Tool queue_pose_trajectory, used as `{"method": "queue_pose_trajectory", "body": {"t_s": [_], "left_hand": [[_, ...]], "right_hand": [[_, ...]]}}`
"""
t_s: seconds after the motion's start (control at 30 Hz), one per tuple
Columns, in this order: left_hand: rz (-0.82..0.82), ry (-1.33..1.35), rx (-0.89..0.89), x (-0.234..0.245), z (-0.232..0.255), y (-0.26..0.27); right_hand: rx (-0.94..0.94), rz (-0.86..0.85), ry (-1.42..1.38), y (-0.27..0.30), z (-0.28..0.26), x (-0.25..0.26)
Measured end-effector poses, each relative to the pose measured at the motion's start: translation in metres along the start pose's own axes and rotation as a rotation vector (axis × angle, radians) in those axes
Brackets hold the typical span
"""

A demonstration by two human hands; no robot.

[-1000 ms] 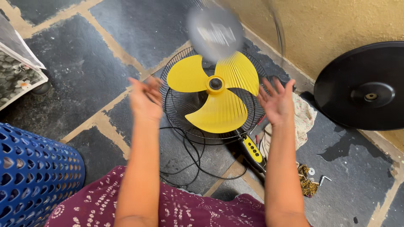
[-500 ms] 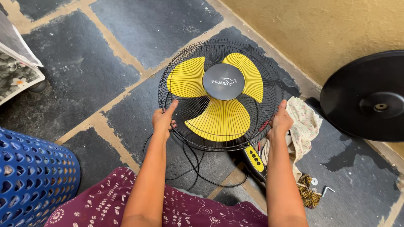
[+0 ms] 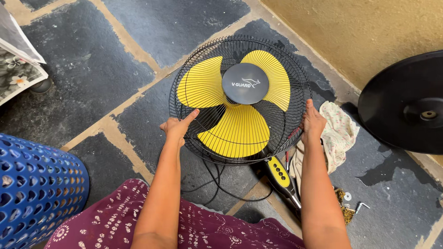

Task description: The person assembles a standing fan by hand. They attach the front wire cage to the fan body, secure the yellow fan blades to the central hub, and then reattach the front cage, using a screwdriver to tighten the screws.

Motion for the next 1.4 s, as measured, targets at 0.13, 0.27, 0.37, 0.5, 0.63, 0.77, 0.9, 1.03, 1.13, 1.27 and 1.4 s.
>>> {"method": "queue_pose_trajectory", "body": {"t_s": [0.13, 0.27, 0.37, 0.5, 0.63, 0.77, 0.9, 1.03, 1.13, 1.27, 1.4], "left_hand": [[0.08, 0.17, -0.001, 0.004, -0.01, -0.016], [0.132, 0.154, 0.019, 0.005, -0.013, -0.022], [0.093, 0.131, 0.059, 0.004, -0.011, -0.019], [0.103, 0.02, -0.007, 0.006, 0.007, -0.015], [0.168, -0.135, -0.101, 0.013, 0.017, -0.012], [0.2, -0.318, -0.247, 0.016, 0.028, -0.014], [0.125, -0.279, -0.17, 0.016, 0.023, -0.014], [0.187, -0.4, -0.32, 0.017, 0.04, -0.008], [0.155, -0.383, -0.232, 0.012, 0.031, -0.005], [0.218, -0.364, -0.338, 0.007, 0.024, -0.016], [0.007, 0.168, -0.061, -0.013, 0.003, -0.02]], "right_hand": [[-0.011, -0.024, 0.039, -0.025, 0.008, 0.006], [0.032, -0.077, 0.091, -0.037, 0.002, 0.006], [0.08, -0.188, 0.177, -0.041, -0.014, -0.002], [0.15, -0.124, 0.424, -0.051, -0.042, -0.017], [0.162, -0.13, 0.534, -0.066, -0.048, -0.038], [0.24, -0.123, 0.685, -0.087, -0.044, -0.036], [0.614, -0.194, 0.892, -0.085, -0.059, -0.042], [0.473, -0.084, 0.859, -0.078, -0.055, -0.036], [0.438, -0.049, 0.795, -0.085, -0.046, -0.034], [0.435, -0.097, 0.463, -0.114, -0.005, -0.003], [-0.199, 0.097, 0.389, -0.111, 0.097, 0.069]]}}
Point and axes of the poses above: each hand's wrist, its own y-axis away from the middle knuckle, its own x-axis out of the back of the hand, z = x × y, the point moved 9 cm from there along -y, towards the middle knuckle, and after that the axes turned 12 degrees about z, right-handed, at the moved point
